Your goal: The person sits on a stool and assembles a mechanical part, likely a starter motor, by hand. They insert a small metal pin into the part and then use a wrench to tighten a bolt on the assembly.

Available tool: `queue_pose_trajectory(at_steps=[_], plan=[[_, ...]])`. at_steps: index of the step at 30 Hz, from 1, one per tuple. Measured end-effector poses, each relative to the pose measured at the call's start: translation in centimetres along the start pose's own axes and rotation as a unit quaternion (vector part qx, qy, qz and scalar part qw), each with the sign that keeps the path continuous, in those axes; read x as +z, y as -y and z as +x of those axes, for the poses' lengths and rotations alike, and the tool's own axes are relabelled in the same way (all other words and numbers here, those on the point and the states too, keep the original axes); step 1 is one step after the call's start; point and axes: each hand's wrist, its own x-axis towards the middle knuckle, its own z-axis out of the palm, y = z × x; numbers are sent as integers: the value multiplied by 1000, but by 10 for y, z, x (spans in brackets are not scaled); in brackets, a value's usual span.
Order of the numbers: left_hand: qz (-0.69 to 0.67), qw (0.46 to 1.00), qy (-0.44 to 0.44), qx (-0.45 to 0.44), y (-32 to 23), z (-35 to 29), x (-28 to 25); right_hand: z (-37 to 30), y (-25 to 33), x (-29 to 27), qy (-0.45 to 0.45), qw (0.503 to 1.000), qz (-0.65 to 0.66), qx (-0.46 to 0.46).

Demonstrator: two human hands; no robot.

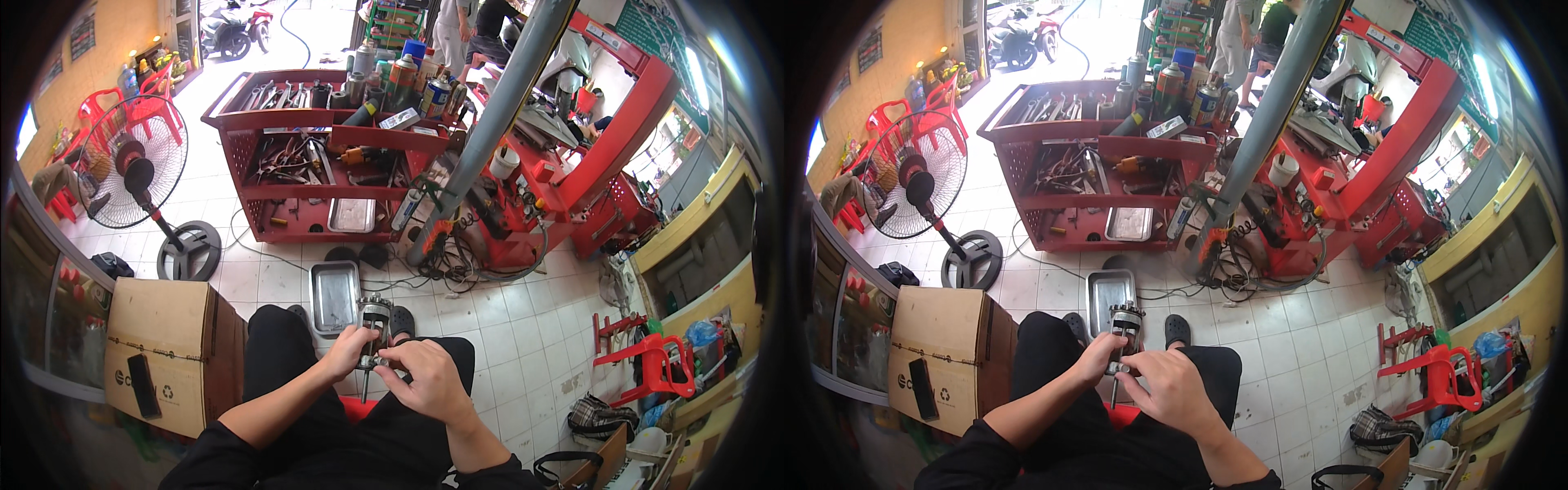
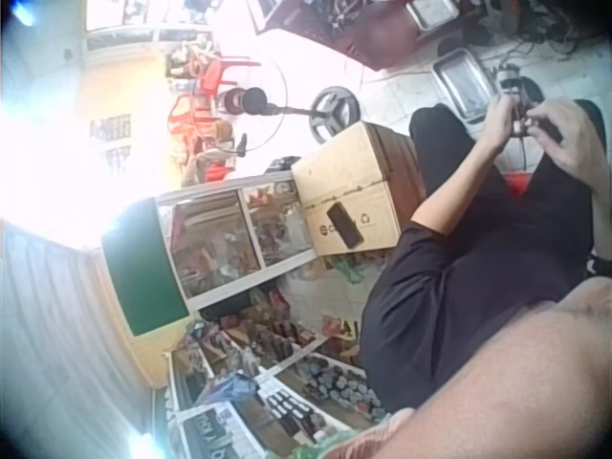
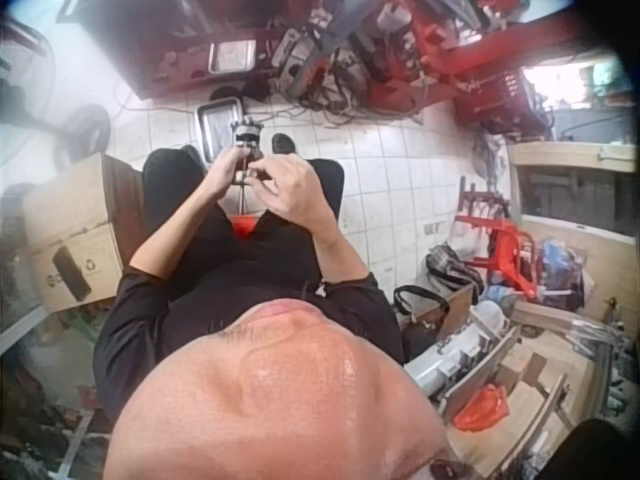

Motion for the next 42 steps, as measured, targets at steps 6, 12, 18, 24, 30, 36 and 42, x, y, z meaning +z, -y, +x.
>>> queue_pose_trajectory(at_steps=[6, 12, 18, 24, 30, 36, 42], plan=[[-81, 996, 11, -47, -26, -7, 11, 4, 3, -2, -12, 1000, -4, -19], [-56, 998, -1, -22, -23, -7, 10, 0, -1, -3, 26, 999, -22, 7], [-106, 994, 20, -16, -44, -8, 25, -1, -1, -4, 13, 1000, -9, -8], [-62, 997, 36, 2, -42, -11, 11, 9, 4, -1, -2, 1000, 7, -11], [-54, 998, 31, 15, -66, -15, 26, -5, -1, -3, 42, 998, -49, 1], [-76, 997, 31, 11, -63, -16, 27, -1, -3, 3, 30, 999, 7, -24], [-117, 991, 56, -29, -61, -15, 24, 2, 0, -1, 19, 1000, 18, 12]])
